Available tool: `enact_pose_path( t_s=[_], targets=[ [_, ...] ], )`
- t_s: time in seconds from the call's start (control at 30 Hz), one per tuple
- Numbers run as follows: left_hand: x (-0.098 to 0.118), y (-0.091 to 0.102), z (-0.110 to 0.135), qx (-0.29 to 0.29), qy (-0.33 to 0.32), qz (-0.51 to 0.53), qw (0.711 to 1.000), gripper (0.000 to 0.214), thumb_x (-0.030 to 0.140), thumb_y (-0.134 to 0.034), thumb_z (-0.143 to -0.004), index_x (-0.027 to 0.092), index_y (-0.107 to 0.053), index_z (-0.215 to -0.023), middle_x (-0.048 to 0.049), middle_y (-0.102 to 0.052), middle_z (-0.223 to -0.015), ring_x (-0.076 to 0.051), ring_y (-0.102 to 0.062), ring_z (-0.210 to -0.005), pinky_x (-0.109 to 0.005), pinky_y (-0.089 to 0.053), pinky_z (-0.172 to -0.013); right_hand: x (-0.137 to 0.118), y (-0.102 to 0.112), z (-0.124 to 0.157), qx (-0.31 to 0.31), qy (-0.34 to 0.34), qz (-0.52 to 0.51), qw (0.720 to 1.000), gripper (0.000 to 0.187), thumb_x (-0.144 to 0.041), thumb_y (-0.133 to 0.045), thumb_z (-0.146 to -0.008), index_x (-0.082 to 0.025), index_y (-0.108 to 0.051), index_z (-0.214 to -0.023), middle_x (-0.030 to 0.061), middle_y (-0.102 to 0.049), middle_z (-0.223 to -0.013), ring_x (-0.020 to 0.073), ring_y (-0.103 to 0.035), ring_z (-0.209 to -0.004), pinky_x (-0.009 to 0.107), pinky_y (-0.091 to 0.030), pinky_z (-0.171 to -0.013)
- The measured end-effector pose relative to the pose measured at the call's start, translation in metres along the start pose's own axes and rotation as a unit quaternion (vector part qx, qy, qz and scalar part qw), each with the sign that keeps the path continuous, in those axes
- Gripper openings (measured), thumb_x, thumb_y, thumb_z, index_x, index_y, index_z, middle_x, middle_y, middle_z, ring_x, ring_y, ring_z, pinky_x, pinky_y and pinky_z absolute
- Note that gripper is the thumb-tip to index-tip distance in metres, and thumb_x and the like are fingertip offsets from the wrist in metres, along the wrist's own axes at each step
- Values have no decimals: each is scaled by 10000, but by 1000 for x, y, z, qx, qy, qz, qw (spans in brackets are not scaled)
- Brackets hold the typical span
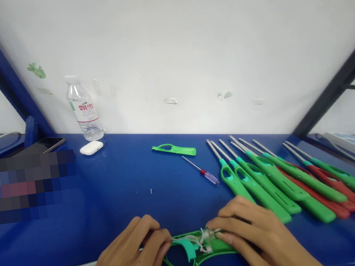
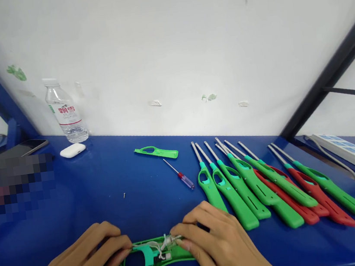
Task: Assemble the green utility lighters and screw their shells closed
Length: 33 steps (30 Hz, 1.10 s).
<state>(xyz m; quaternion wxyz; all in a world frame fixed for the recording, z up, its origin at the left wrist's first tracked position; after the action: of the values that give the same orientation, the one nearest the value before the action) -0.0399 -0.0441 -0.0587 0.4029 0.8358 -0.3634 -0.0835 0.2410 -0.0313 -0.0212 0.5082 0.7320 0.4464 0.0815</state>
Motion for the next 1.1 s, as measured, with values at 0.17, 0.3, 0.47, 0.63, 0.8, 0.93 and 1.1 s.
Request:
enact_pose_path(
  t_s=[0.17,0.3,0.47,0.63,0.8,0.93,1.1],
  targets=[
    [3,7,-5,-10,0,-5,1000,417,192,-316,-1199,254,-696,-1040,5,-690,-956,-162,-664,-839,-257,-576,-770,0,1,0,-34,-25,-3,999,221,-191,-565,-1125,-255,-771,-1174,48,-740,-1053,209,-723,-932,318,-615,-840],
    [3,8,-6,-26,4,-5,1000,423,190,-312,-1196,257,-701,-1045,0,-691,-952,-160,-665,-836,-249,-582,-763,1,2,0,-45,-36,-11,998,239,-183,-574,-1117,-257,-793,-1178,56,-718,-1051,201,-722,-905,306,-610,-800],
    [0,2,-3,4,-3,11,1000,399,208,-326,-1201,258,-696,-1058,3,-692,-958,-157,-655,-824,-243,-574,-773,6,1,2,-68,-35,-29,997,287,-162,-551,-1119,-265,-803,-1212,63,-713,-1087,195,-720,-922,296,-597,-796],
    [0,3,-1,-9,1,4,1000,402,193,-312,-1197,258,-686,-1065,1,-690,-970,-164,-656,-848,-250,-564,-773,9,1,6,-84,-19,-16,996,437,-99,-519,-1093,-310,-752,-1396,59,-678,-1066,191,-705,-896,291,-593,-761],
    [-2,0,2,-1,-25,1,1000,401,178,-303,-1197,234,-685,-1088,-5,-712,-990,-173,-656,-870,-268,-565,-817,6,5,2,-100,17,3,995,648,4,-454,-1037,-399,-709,-1475,40,-642,-1023,173,-682,-843,271,-578,-725],
    [-3,-2,3,-16,-15,2,1000,396,185,-315,-1193,239,-690,-1081,-8,-713,-993,-173,-661,-862,-265,-577,-819,6,5,0,-98,24,-2,995,595,-16,-469,-1059,-376,-735,-1450,46,-649,-1036,174,-673,-855,267,-565,-722],
    [-4,-1,5,-12,-13,7,1000,388,192,-322,-1189,247,-696,-1102,-9,-712,-999,-176,-665,-864,-268,-588,-822,8,3,3,-91,24,-11,996,623,4,-458,-1044,-377,-729,-1456,45,-636,-1039,174,-661,-853,273,-557,-722]
  ],
)
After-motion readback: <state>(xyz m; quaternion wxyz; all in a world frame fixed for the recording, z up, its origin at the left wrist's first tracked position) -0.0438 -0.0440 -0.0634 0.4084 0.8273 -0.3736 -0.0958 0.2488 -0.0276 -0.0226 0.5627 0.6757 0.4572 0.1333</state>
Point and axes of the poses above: each hand's wrist, its own z-axis away from the middle knuckle, its own y-axis out of the back of the hand, x = y × z, the point moved 1 cm from there along -z, towards the middle knuckle
